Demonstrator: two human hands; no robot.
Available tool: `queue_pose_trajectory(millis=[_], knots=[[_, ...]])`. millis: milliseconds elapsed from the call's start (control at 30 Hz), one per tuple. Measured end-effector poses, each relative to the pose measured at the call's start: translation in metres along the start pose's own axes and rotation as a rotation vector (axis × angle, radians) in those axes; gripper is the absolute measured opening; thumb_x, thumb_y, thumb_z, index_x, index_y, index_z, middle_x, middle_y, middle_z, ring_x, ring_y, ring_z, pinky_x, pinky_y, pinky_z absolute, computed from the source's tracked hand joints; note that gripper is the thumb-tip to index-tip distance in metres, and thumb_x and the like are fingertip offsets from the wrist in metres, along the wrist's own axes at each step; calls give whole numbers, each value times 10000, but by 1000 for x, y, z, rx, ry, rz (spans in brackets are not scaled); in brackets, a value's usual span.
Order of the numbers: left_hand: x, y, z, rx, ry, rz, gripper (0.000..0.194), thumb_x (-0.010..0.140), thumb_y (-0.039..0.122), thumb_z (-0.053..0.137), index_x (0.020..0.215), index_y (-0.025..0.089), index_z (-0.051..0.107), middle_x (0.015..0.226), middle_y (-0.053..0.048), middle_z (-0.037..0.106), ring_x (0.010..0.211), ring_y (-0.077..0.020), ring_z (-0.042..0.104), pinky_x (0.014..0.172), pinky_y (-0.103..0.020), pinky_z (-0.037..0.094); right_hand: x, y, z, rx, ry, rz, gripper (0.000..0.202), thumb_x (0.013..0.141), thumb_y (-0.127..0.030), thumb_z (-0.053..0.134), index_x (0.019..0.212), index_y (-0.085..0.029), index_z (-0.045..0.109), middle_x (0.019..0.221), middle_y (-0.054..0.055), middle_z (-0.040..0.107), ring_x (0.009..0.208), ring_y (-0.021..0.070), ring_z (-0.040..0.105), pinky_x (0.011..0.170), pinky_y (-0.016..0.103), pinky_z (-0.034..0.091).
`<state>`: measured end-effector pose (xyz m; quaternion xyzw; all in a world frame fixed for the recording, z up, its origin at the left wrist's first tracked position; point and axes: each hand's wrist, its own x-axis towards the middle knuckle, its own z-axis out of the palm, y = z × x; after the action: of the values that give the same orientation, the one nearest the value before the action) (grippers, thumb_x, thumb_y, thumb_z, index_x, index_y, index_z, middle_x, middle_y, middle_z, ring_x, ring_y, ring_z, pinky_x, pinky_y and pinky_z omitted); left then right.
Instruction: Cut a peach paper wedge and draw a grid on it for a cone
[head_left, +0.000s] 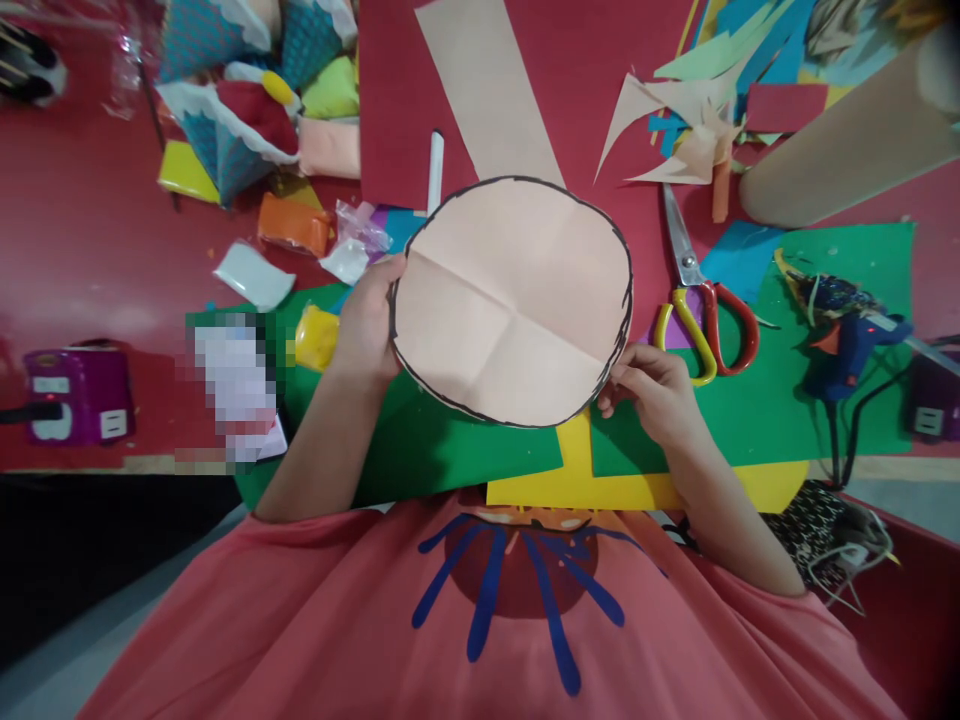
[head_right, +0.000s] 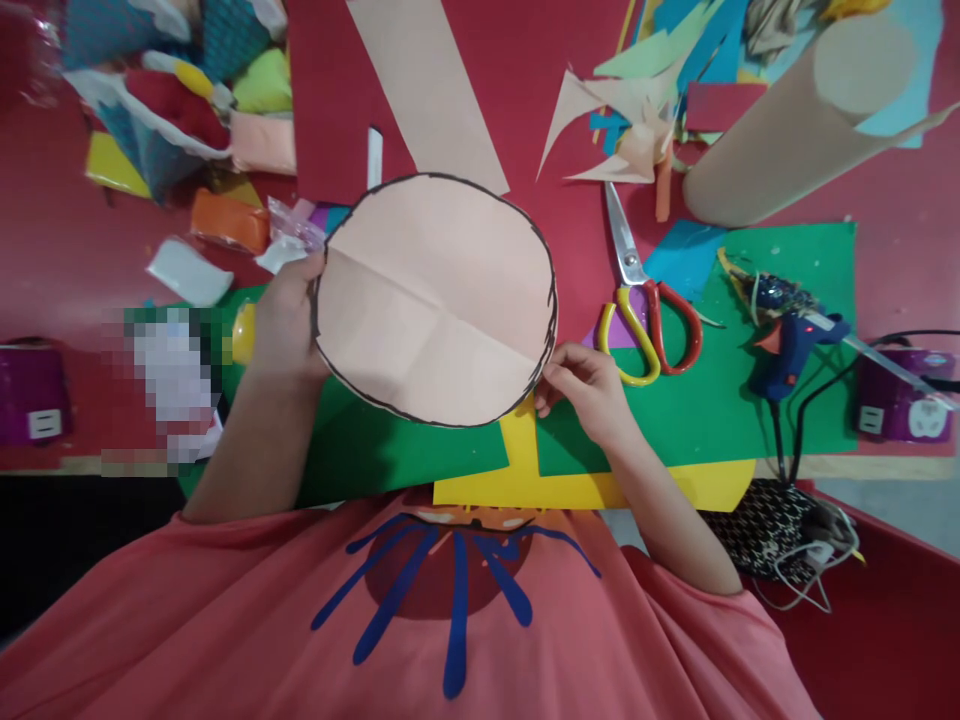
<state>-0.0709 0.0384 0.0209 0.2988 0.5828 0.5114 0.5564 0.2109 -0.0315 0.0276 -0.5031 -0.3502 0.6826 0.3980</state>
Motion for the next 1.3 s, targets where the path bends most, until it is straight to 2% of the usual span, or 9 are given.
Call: queue_pose_trajectory(millis=[267, 367, 467, 600, 700, 900, 1000, 1100, 1300], knots=[[-41, -5, 30, -254, -211, -58, 720, 839, 785, 321, 1100, 198, 643, 1147, -117, 679, 1211, -286, 586, 915, -409, 548, -1, 3, 22, 86, 216, -40, 144, 718, -241, 689, 627, -209, 583, 452, -54, 584, 388, 114, 596, 364, 208, 513], [-68, -25, 40, -244, -162, 35, 687, 801, 794, 426, 1117, 221, 634, 1263, -113, 636, 1287, -280, 528, 999, -397, 503, -1, 7, 28, 141, 253, -35, 130, 719, -247, 677, 640, -213, 579, 464, -57, 589, 385, 108, 586, 374, 211, 520], [-81, -41, 34, -7, -35, 174, 582, 710, 513, 777, 1202, 265, 589, 1339, -71, 596, 1288, -235, 532, 1039, -323, 463, -3, 10, 31, 179, 279, -17, 151, 705, -267, 688, 637, -210, 566, 474, -70, 570, 387, 102, 588, 382, 209, 527], [-77, -40, 15, 353, -25, 193, 360, 740, 419, 767, 1008, 196, 678, 940, -35, 717, 907, -182, 679, 770, -226, 525, -8, 11, 32, 190, 261, 15, 178, 693, -285, 696, 623, -206, 553, 477, -65, 568, 397, 106, 594, 403, 217, 542], [-68, -32, 8, 449, 69, 206, 193, 776, 377, 721, 767, 186, 697, 589, 38, 604, 587, -115, 589, 565, -190, 461, -11, 9, 30, 204, 187, 52, 201, 684, -303, 700, 600, -202, 548, 493, -44, 596, 434, 124, 621, 446, 245, 573], [-46, -19, 7, 227, 56, 327, 164, 752, 316, 726, 878, 211, 732, 794, 20, 714, 766, -137, 658, 708, -212, 520, -6, 0, 26, 211, -21, 152, 429, 703, -608, 656, 714, -180, 640, 560, 8, 639, 507, 173, 665, 456, 288, 587], [-36, -13, 10, 85, 8, 357, 117, 719, 264, 743, 820, 207, 728, 772, 28, 712, 755, -125, 659, 700, -199, 518, 0, -3, 29, 129, 6, 165, 374, 720, -540, 696, 657, -178, 622, 551, 0, 622, 450, 139, 619, 412, 248, 552], [-29, -7, 21, -128, 21, 290, 80, 680, 207, 726, 752, 201, 691, 762, 38, 707, 803, -130, 675, 780, -210, 532, 7, -3, 35, 69, 24, 116, 304, 727, -397, 726, 568, -189, 572, 505, -31, 545, 417, 103, 556, 370, 213, 501], [-32, -8, 49, -409, -100, -225, 160, 823, 187, 498, 842, 170, 655, 909, -48, 743, 1209, -225, 604, 1033, -360, 497, 19, -4, 33, 1, 73, 30, 285, 788, -388, 676, 601, -195, 580, 537, -19, 550, 487, 112, 594, 366, 201, 475]])
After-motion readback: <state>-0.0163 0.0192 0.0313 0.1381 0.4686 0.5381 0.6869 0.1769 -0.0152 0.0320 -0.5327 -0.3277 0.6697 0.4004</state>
